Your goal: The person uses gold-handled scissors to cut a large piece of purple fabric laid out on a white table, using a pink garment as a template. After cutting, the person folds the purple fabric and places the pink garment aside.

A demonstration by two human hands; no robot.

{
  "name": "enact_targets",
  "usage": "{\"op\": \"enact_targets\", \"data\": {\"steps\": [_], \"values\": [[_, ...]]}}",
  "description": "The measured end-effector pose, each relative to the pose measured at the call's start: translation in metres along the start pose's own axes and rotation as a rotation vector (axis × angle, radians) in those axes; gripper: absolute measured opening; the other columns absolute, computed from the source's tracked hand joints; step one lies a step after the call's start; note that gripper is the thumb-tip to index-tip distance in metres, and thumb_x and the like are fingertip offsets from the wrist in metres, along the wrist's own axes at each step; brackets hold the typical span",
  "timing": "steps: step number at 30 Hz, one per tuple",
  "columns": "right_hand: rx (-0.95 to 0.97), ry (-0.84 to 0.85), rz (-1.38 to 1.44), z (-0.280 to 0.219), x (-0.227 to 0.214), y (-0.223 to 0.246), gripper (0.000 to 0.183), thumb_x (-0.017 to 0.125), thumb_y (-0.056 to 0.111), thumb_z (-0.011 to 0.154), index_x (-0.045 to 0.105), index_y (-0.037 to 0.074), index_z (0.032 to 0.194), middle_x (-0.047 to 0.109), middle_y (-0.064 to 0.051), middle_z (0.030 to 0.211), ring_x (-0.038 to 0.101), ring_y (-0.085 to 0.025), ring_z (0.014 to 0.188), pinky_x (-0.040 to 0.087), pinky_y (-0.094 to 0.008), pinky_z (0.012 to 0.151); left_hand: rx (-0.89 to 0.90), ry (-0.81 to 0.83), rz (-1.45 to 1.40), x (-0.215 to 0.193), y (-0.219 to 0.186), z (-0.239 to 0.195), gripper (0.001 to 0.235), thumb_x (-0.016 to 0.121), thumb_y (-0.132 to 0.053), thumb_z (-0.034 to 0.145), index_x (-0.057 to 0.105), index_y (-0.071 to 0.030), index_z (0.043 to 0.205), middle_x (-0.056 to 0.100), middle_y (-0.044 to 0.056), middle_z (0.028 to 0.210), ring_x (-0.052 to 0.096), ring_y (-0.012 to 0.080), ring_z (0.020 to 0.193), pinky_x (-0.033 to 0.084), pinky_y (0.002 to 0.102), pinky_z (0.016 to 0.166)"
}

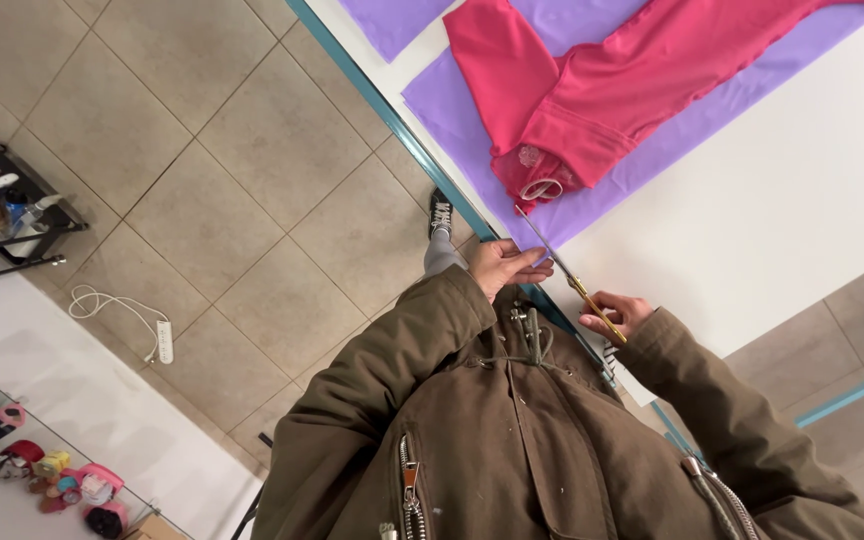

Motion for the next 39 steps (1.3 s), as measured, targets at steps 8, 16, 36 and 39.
{"op": "enact_targets", "data": {"steps": [8, 16, 36, 39], "values": [[0.067, -0.028, -0.046, -0.008, -0.002, -0.01, 0.046, 0.067, 0.049, 0.09, 0.071, 0.004, 0.095, 0.064, -0.008, 0.067, 0.057, -0.015, 0.063, 0.051, -0.036, 0.059, 0.017, -0.007, 0.008, -0.002, 0.001, 0.004, 0.032, 0.074, -0.017, 0.095, 0.069, 0.008, 0.114, 0.075, 0.019, 0.104, 0.077, 0.0272, 0.092, 0.065, 0.033, 0.082], [0.164, -0.019, -0.131, -0.016, -0.008, 0.013, 0.045, 0.063, 0.051, 0.09, 0.07, 0.008, 0.1, 0.065, -0.008, 0.064, 0.057, -0.018, 0.059, 0.049, -0.037, 0.059, 0.011, 0.004, 0.034, -0.009, 0.008, 0.011, 0.033, 0.074, -0.016, 0.096, 0.068, 0.01, 0.115, 0.075, 0.02, 0.104, 0.077, 0.0273, 0.093, 0.065, 0.033, 0.083], [0.184, -0.04, -0.194, -0.021, -0.014, 0.028, 0.047, 0.066, 0.054, 0.088, 0.075, 0.01, 0.104, 0.069, -0.011, 0.07, 0.063, -0.021, 0.065, 0.053, -0.041, 0.065, 0.793, -0.714, 1.385, 0.002, -0.255, 0.019, 0.06, 0.089, -0.03, 0.075, 0.046, -0.001, 0.106, 0.068, 0.026, 0.096, 0.069, 0.0443, 0.08, 0.056, 0.05, 0.067], [0.094, -0.06, -0.082, -0.018, -0.01, 0.014, 0.051, 0.069, 0.055, 0.085, 0.075, 0.007, 0.099, 0.07, -0.01, 0.07, 0.065, -0.019, 0.066, 0.055, -0.04, 0.065, 0.622, -0.662, 1.3, 0.02, -0.24, 0.037, 0.074, 0.089, -0.027, 0.075, 0.038, -0.005, 0.124, 0.064, 0.031, 0.11, 0.065, 0.0511, 0.095, 0.054, 0.053, 0.08]]}}
Point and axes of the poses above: each hand's wrist, its own z-axis towards the middle knuckle, its own x-axis out of the palm, y = z × x, the point moved 8 cm from there along z, towards the middle knuckle
